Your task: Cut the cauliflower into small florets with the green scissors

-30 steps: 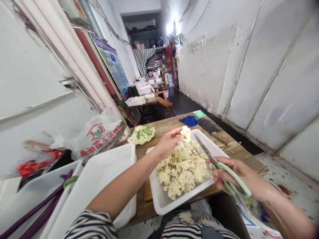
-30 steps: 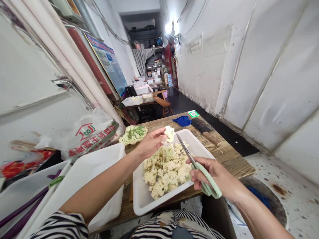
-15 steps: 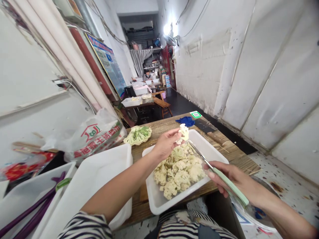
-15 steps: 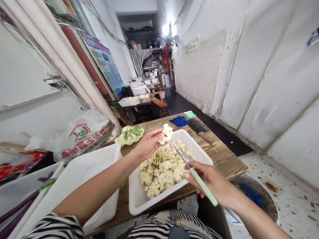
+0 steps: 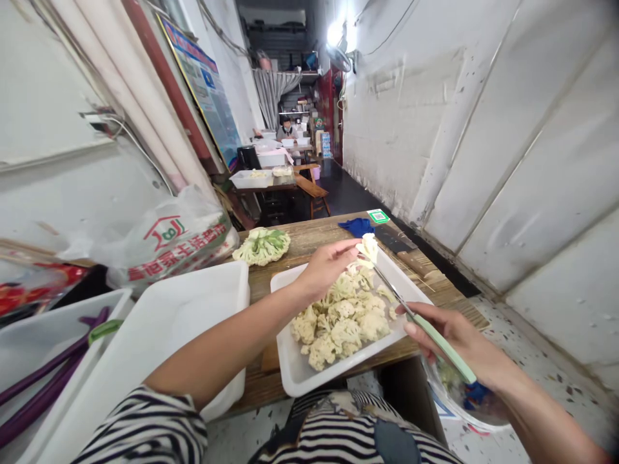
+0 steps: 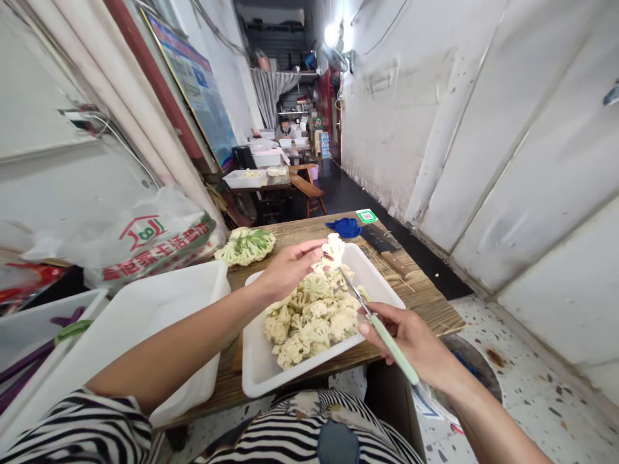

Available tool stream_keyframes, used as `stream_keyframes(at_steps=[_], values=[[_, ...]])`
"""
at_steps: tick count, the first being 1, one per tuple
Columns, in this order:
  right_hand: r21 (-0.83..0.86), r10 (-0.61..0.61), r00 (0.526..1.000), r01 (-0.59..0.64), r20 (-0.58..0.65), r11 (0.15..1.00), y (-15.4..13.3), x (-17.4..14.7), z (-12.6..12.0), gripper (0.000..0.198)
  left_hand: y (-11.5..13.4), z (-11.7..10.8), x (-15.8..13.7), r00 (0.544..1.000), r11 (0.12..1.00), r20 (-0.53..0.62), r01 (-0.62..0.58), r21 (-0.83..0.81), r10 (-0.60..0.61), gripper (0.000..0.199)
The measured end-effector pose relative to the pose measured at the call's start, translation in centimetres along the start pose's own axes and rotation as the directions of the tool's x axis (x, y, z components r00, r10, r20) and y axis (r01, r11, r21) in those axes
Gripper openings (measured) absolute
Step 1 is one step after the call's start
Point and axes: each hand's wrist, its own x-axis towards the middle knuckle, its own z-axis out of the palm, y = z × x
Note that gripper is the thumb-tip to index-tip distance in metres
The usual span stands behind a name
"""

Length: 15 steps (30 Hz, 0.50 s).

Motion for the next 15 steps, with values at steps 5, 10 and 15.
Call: stream_keyframes(at_steps=[5, 10, 15], values=[[-0.041, 0.01, 1.0, -0.01, 0.001, 0.999, -0.1, 0.2, 0.0, 0.048, 0.2, 0.2, -0.1, 0.999, 0.994, 0.032, -0.041, 0.105, 0.038, 0.026], [-0.045, 0.018, 0.999, -0.015, 0.046, 0.999, 0.2, 0.4, 0.2, 0.033, 0.1, 0.3, 0.0, 0.996, 0.982, -0.007, 0.086, 0.165, -0.086, 0.02], [0.025, 0.082, 0.996, -0.083, 0.042, 0.996, 0.1, 0.5, 0.8, 0.038, -1.0, -0.3, 0.8, 0.984, 0.985, 0.065, 0.159, 0.069, -0.163, 0.013]])
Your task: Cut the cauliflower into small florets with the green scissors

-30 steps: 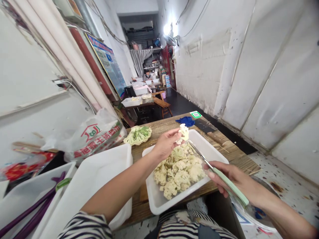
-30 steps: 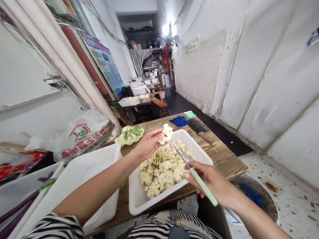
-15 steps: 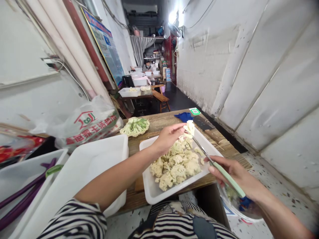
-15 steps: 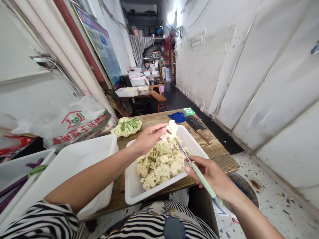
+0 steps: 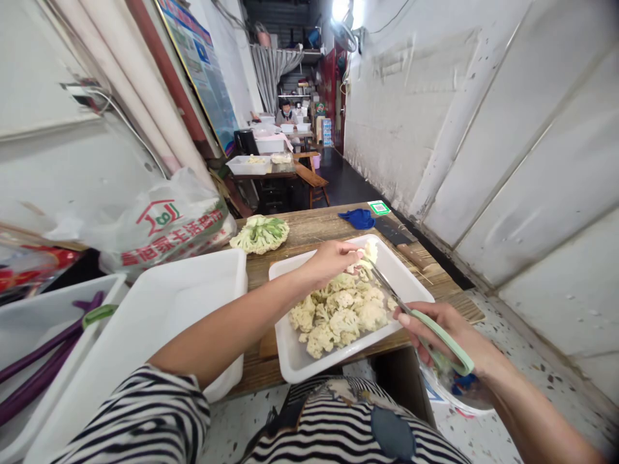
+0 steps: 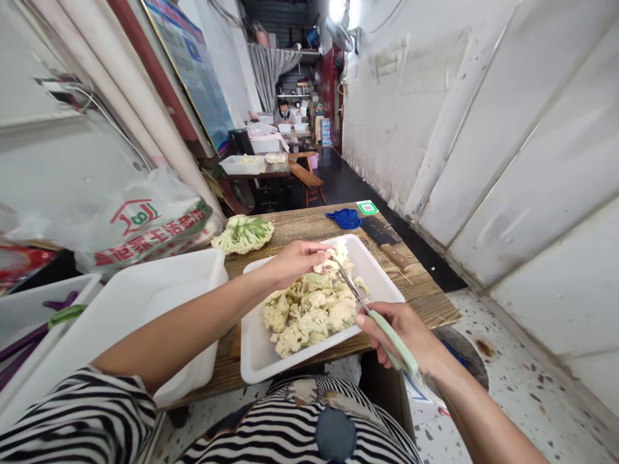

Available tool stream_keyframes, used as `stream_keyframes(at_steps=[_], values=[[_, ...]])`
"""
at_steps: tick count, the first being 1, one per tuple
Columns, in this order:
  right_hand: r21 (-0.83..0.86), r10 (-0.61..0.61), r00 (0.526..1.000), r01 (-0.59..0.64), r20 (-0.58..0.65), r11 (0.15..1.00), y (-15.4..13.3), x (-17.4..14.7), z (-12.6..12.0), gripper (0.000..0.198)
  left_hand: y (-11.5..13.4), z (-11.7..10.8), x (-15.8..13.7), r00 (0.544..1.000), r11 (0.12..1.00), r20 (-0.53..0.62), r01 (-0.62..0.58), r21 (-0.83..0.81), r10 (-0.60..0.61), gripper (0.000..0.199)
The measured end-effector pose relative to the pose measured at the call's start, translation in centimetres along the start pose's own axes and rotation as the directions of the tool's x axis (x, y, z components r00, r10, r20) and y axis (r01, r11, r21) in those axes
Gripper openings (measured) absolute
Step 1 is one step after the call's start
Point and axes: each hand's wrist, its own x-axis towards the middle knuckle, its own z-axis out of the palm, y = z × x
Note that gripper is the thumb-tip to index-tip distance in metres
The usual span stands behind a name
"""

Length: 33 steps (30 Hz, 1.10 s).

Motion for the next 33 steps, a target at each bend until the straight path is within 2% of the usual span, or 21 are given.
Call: stream_keyframes(at_steps=[3, 6, 9, 11, 13, 16, 19, 22, 25, 27, 28, 30, 33], values=[[0.025, 0.06, 0.996, -0.059, -0.06, 0.998, -0.2, 0.6, 0.5, 0.043, -0.6, -0.5, 1.3, 0.998, 0.999, 0.037, 0.043, 0.0, -0.043, 0.014], [0.058, 0.079, 0.992, -0.074, -0.101, 0.996, -0.1, 1.1, 0.5, 0.048, -1.0, -1.0, 2.9, 0.998, 0.989, -0.046, 0.056, 0.134, -0.05, 0.011], [0.186, 0.017, 0.993, 0.004, -0.113, 0.982, 1.1, 0.9, -0.6, 0.043, -1.3, -1.9, 4.5, 0.988, 0.964, -0.153, 0.014, 0.264, 0.027, 0.011], [0.305, -0.036, 0.987, 0.082, -0.154, 0.949, 2.5, 0.1, -1.9, 0.041, -1.5, -2.5, 5.4, 0.981, 0.932, -0.17, -0.026, 0.363, 0.093, 0.016], [0.418, -0.061, 0.983, 0.13, -0.176, 0.899, 4.0, -0.9, -3.0, 0.042, -1.8, -2.9, 6.1, 0.982, 0.888, -0.13, -0.067, 0.455, 0.14, 0.02], [0.561, -0.103, 0.986, 0.158, -0.128, 0.813, 5.7, -2.0, -3.7, 0.047, -2.6, -2.6, 6.8, 0.985, 0.822, -0.04, -0.119, 0.557, 0.17, 0.019], [0.618, -0.177, 0.979, 0.202, -0.102, 0.76, 6.3, -2.4, -3.3, 0.058, -3.2, -1.2, 6.6, 0.979, 0.766, 0.016, -0.171, 0.62, 0.205, 0.02], [0.652, -0.17, 0.978, 0.21, -0.124, 0.729, 6.7, -2.4, -2.6, 0.052, -2.8, 0.3, 5.5, 0.961, 0.643, 0.133, -0.262, 0.72, 0.243, 0.02], [0.647, -0.142, 0.984, 0.177, -0.106, 0.741, 7.5, -2.5, -2.1, 0.042, -1.3, 0.7, 4.5, 0.965, 0.484, 0.205, -0.261, 0.835, 0.166, 0.021], [0.635, -0.155, 0.985, 0.168, -0.077, 0.754, 8.2, -2.8, -1.9, 0.041, -0.3, 0.0, 4.1, 0.979, 0.437, 0.194, -0.202, 0.876, 0.064, 0.016], [0.633, -0.17, 0.983, 0.171, -0.063, 0.755, 8.5, -2.9, -1.8, 0.04, -0.1, -0.5, 3.9, 0.981, 0.431, 0.195, -0.178, 0.885, 0.006, 0.019], [0.634, -0.199, 0.979, 0.178, -0.038, 0.753, 9.1, -3.2, -1.6, 0.041, 0.0, -1.7, 3.6, 0.973, 0.445, 0.213, -0.151, 0.883, -0.091, 0.042], [0.641, -0.2, 0.98, 0.156, -0.004, 0.752, 9.8, -3.4, -1.3, 0.042, -0.7, -3.4, 3.0, 0.951, 0.523, 0.295, -0.205, 0.827, -0.094, 0.069]])
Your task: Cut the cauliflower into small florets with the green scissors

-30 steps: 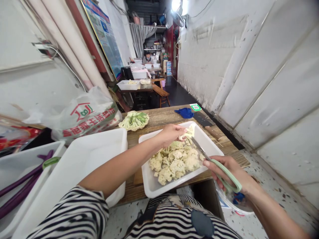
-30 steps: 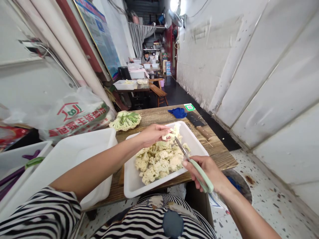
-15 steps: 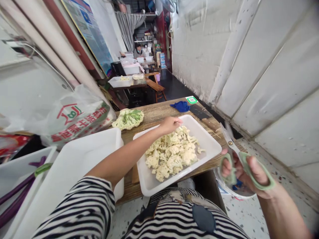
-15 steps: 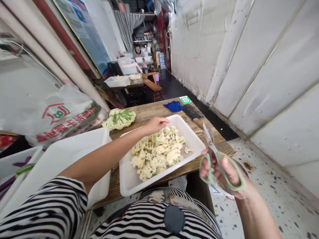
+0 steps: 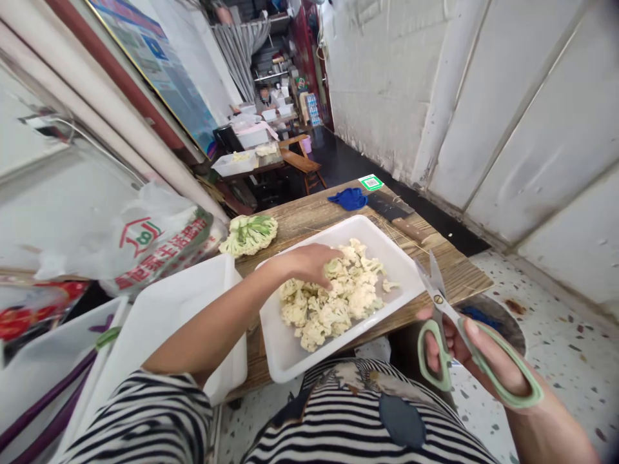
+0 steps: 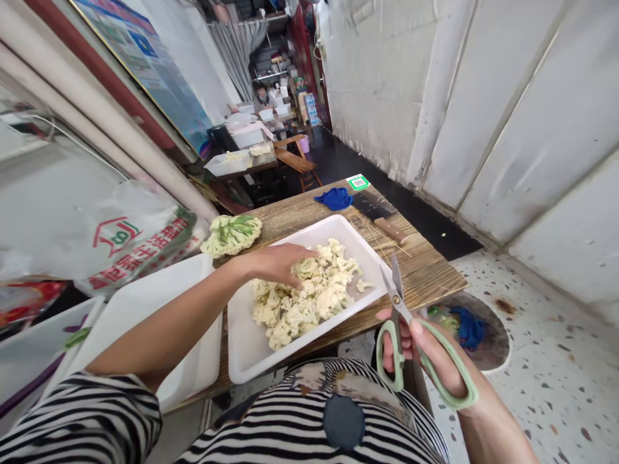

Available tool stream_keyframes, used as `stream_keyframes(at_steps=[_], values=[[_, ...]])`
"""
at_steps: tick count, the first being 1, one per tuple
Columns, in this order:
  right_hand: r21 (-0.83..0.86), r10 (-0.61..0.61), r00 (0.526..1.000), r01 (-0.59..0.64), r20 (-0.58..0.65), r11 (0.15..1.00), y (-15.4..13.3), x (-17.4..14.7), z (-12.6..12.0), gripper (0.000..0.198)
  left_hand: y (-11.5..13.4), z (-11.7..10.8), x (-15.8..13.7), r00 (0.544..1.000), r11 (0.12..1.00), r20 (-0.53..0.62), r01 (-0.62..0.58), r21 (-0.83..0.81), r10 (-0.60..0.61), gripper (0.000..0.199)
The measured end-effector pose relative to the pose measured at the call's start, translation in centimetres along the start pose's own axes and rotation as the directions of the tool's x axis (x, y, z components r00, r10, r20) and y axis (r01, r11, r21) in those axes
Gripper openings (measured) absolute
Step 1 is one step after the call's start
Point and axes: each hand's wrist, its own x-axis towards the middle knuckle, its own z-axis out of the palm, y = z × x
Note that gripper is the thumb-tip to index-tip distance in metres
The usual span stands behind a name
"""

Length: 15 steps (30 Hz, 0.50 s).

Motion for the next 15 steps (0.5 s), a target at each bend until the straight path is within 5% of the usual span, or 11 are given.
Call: stream_keyframes(at_steps=[4, 9, 15], values=[[0.033, 0.017, 0.999, -0.018, 0.038, 0.999, 0.7, 0.0, -0.1, 0.043, -1.6, 0.0, -0.8, 0.991, 0.992, 0.044, -0.124, -0.005, 0.124, 0.066], [0.071, -0.027, 0.993, 0.019, 0.118, 0.997, 1.0, 0.2, 0.8, 0.042, -1.6, -0.4, -1.1, 0.997, 0.981, -0.035, -0.065, 0.185, 0.073, 0.046], [-0.108, 0.047, 0.977, -0.024, 0.21, 0.994, -0.6, 1.3, 3.5, 0.044, -0.3, 0.4, -2.5, 0.924, 0.942, -0.361, -0.004, -0.336, -0.124, 0.051]])
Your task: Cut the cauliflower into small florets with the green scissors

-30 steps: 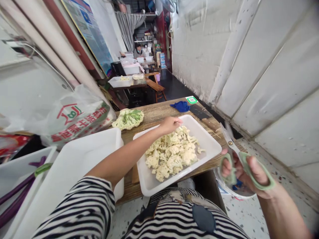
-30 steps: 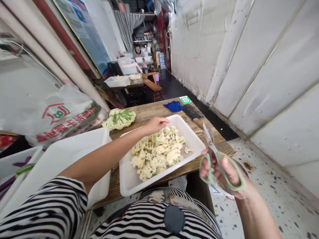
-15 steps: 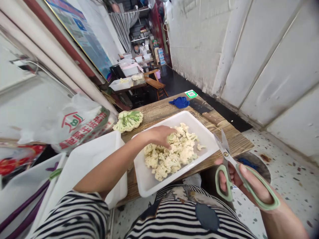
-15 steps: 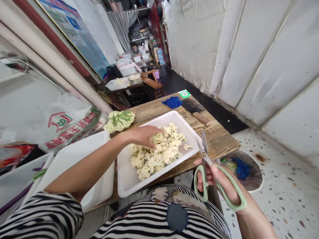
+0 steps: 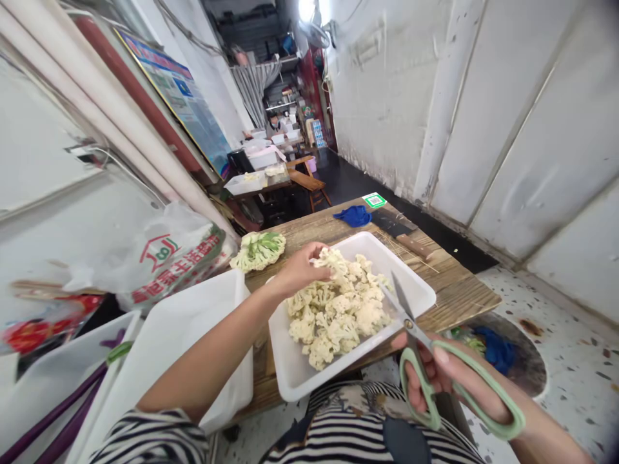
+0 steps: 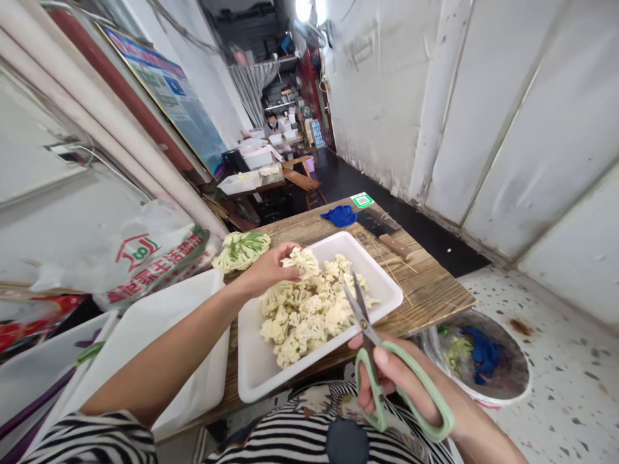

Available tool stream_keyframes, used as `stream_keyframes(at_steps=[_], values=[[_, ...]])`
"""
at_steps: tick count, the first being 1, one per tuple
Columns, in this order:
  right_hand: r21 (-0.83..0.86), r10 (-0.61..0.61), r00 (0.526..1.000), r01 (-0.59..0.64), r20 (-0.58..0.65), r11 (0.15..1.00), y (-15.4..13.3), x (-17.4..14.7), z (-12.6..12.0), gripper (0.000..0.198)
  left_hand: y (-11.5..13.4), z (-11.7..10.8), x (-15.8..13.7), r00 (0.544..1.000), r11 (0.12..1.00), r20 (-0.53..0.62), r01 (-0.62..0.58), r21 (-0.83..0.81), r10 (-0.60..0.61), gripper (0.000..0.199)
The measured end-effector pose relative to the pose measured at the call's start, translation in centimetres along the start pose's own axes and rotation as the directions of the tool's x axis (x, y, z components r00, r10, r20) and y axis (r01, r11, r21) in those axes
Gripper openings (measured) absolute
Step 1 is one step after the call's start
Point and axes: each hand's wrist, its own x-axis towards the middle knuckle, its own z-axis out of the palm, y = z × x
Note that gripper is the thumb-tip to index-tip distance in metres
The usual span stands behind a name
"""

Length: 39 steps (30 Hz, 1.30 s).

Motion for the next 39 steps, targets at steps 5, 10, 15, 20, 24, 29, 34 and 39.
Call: stream_keyframes(at_steps=[5, 10, 15, 20, 24, 29, 34, 39], values=[[-0.17, 0.101, 0.994, -0.092, 0.043, 0.981, -2.3, 2.0, 2.3, 0.047, 1.4, 0.5, -2.4, 0.976, 0.99, -0.193, -0.076, 0.123, 0.099, 0.041], [-0.346, 0.13, 0.991, -0.118, 0.013, 0.931, -3.4, 3.5, 4.2, 0.044, 1.8, 0.4, -4.5, 0.923, 0.909, -0.25, -0.186, 0.373, 0.292, 0.043], [-0.48, 0.131, 0.991, -0.127, -0.026, 0.868, -4.4, 4.3, 5.2, 0.045, 0.9, 0.5, -5.4, 0.86, 0.792, -0.225, -0.28, 0.542, 0.458, 0.05], [-0.559, 0.133, 0.989, -0.144, -0.059, 0.817, -4.9, 4.3, 5.4, 0.047, 0.3, 0.7, -5.5, 0.806, 0.73, -0.219, -0.337, 0.594, 0.55, 0.049], [-0.598, 0.105, 0.992, -0.13, -0.077, 0.791, -4.9, 4.2, 5.0, 0.044, 0.0, 0.8, -5.5, 0.734, 0.644, -0.169, -0.432, 0.631, 0.658, 0.048], [-0.633, 0.089, 0.991, -0.129, -0.095, 0.764, -4.9, 3.8, 4.9, 0.038, 0.3, 0.9, -5.6, 0.653, 0.537, -0.112, -0.5, 0.679, 0.749, 0.051], [-0.656, 0.042, 0.991, -0.117, -0.129, 0.746, -5.3, 3.8, 5.1, 0.034, 1.2, 1.1, -5.9, 0.571, 0.445, -0.076, -0.541, 0.714, 0.817, 0.051], [-0.634, 0.031, 0.985, -0.134, -0.171, 0.762, -4.9, 4.1, 4.9, 0.035, 1.5, 1.7, -6.0, 0.602, 0.474, -0.089, -0.521, 0.71, 0.794, 0.049]])
